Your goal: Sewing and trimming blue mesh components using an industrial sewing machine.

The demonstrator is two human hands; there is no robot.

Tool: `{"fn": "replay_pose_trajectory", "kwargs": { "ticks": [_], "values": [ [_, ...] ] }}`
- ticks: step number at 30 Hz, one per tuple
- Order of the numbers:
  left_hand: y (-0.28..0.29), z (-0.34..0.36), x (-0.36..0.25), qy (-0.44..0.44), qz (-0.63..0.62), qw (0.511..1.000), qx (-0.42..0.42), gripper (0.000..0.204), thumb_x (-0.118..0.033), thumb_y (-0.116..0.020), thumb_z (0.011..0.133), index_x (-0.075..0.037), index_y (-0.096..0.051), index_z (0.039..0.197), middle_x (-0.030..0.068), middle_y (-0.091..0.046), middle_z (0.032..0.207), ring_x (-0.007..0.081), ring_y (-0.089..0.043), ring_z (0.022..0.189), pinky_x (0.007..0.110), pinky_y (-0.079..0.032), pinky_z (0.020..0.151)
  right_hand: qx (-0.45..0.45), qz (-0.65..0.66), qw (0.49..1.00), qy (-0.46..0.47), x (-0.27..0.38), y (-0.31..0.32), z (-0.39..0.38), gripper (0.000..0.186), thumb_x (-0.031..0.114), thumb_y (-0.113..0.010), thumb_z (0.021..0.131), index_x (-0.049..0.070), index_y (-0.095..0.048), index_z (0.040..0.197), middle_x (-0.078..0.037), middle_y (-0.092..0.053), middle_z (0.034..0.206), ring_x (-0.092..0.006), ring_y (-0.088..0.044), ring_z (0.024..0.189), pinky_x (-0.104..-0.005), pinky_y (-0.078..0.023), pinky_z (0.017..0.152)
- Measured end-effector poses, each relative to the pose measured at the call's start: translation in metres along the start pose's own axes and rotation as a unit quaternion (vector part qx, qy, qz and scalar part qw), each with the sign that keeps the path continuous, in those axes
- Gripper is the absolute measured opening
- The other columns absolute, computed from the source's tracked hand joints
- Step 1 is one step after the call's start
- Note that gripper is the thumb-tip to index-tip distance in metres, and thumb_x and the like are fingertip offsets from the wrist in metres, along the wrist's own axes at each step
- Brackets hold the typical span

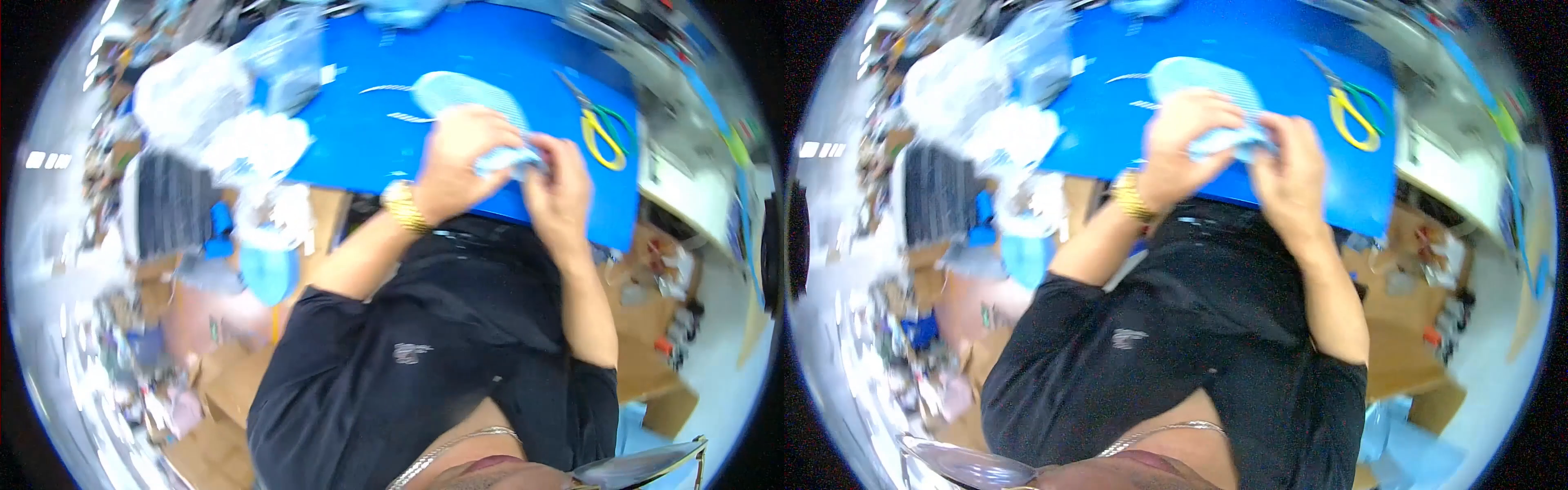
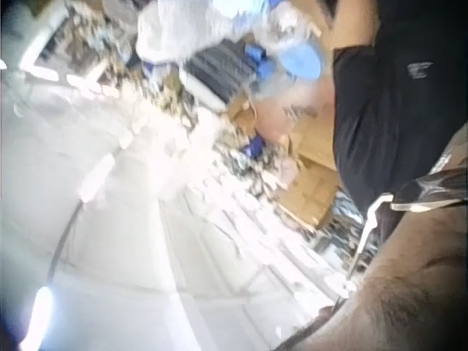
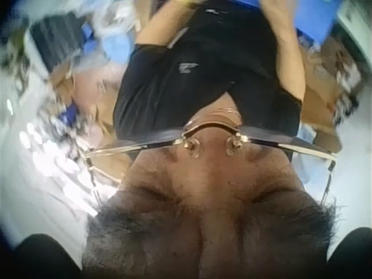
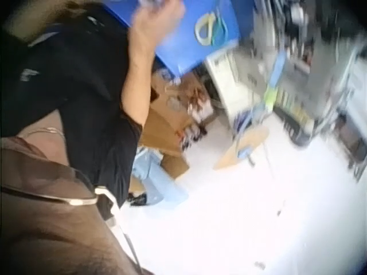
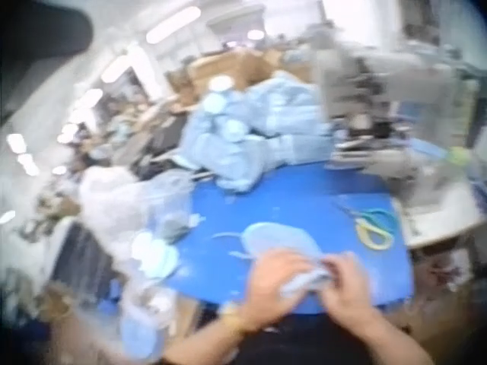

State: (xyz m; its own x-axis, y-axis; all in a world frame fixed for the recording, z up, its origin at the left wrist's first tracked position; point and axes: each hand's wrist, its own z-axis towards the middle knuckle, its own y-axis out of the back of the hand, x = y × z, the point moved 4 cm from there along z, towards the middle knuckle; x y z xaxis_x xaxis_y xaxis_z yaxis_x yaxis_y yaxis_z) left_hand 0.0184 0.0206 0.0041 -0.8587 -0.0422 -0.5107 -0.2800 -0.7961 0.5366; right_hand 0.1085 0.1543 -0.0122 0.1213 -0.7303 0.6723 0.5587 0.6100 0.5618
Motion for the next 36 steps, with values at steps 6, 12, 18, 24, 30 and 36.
{"fn": "replay_pose_trajectory", "kwargs": {
  "ticks": [6,12,18,24,30,36],
  "values": [
    [-0.003,-0.048,0.008,0.101,0.006,0.995,-0.024,0.024,-0.006,-0.068,0.068,-0.013,-0.064,0.09,0.0043,-0.065,0.112,0.0263,-0.055,0.116,0.049,-0.034,0.105,-0.028,-0.003,0.998,0.05,0.006,0.012,-0.028,0.034,-0.013,-0.06,0.069,0.003,-0.068,0.098,-0.012,-0.058,0.089,-0.0215,-0.058,0.078,-0.027,-0.045,0.055],
    [-0.021,-0.092,0.039,0.17,-0.044,0.981,0.078,0.026,-0.001,-0.066,0.072,-0.008,-0.07,0.097,0.0092,-0.068,0.11,0.0278,-0.06,0.112,0.04,-0.046,0.099,0.073,-0.082,0.989,0.095,-0.019,-0.026,-0.043,0.035,-0.002,-0.069,0.067,0.005,-0.069,0.102,-0.013,-0.059,0.094,-0.0294,-0.058,0.088,-0.038,-0.049,0.079],
    [0.002,-0.071,0.069,0.21,-0.066,0.946,0.239,0.017,-0.019,-0.063,0.09,-0.006,-0.071,0.097,0.0077,-0.071,0.101,0.0236,-0.063,0.103,0.045,-0.032,0.109,0.287,-0.009,0.958,0.018,-0.029,-0.03,-0.02,0.025,0.008,-0.07,0.076,0.004,-0.068,0.1,-0.014,-0.064,0.088,-0.0301,-0.063,0.082,-0.0373,-0.049,0.073],
    [0.002,-0.064,0.078,0.276,-0.066,0.949,0.138,0.023,-0.024,-0.062,0.092,-0.002,-0.069,0.094,0.0075,-0.068,0.092,0.0202,-0.064,0.09,0.037,-0.042,0.095,0.279,0.035,0.957,-0.076,-0.047,-0.041,-0.018,0.024,0.016,-0.067,0.086,-0.001,-0.068,0.102,-0.015,-0.068,0.083,-0.0214,-0.063,0.068,-0.0324,-0.048,0.063],
    [0.125,-0.106,0.12,0.295,0.159,0.932,-0.139,0.015,-0.017,-0.069,0.087,-0.006,-0.071,0.096,0.0075,-0.07,0.092,0.0158,-0.065,0.083,0.028,-0.05,0.077,0.242,0.017,0.959,-0.148,-0.046,-0.027,-0.025,0.021,0.014,-0.068,0.086,-0.002,-0.068,0.098,-0.012,-0.065,0.072,-0.0156,-0.06,0.064,-0.0291,-0.047,0.061],
    [0.22,-0.172,0.164,0.36,0.429,0.825,-0.074,0.041,-0.028,-0.067,0.084,-0.003,-0.062,0.116,0.0172,-0.064,0.116,0.0347,-0.057,0.11,0.042,-0.044,0.095,0.23,0.023,0.961,-0.155,-0.047,-0.035,-0.018,0.02,0.013,-0.069,0.086,-0.003,-0.069,0.099,-0.009,-0.065,0.072,-0.0128,-0.058,0.065,-0.0276,-0.046,0.06]
  ]
}}
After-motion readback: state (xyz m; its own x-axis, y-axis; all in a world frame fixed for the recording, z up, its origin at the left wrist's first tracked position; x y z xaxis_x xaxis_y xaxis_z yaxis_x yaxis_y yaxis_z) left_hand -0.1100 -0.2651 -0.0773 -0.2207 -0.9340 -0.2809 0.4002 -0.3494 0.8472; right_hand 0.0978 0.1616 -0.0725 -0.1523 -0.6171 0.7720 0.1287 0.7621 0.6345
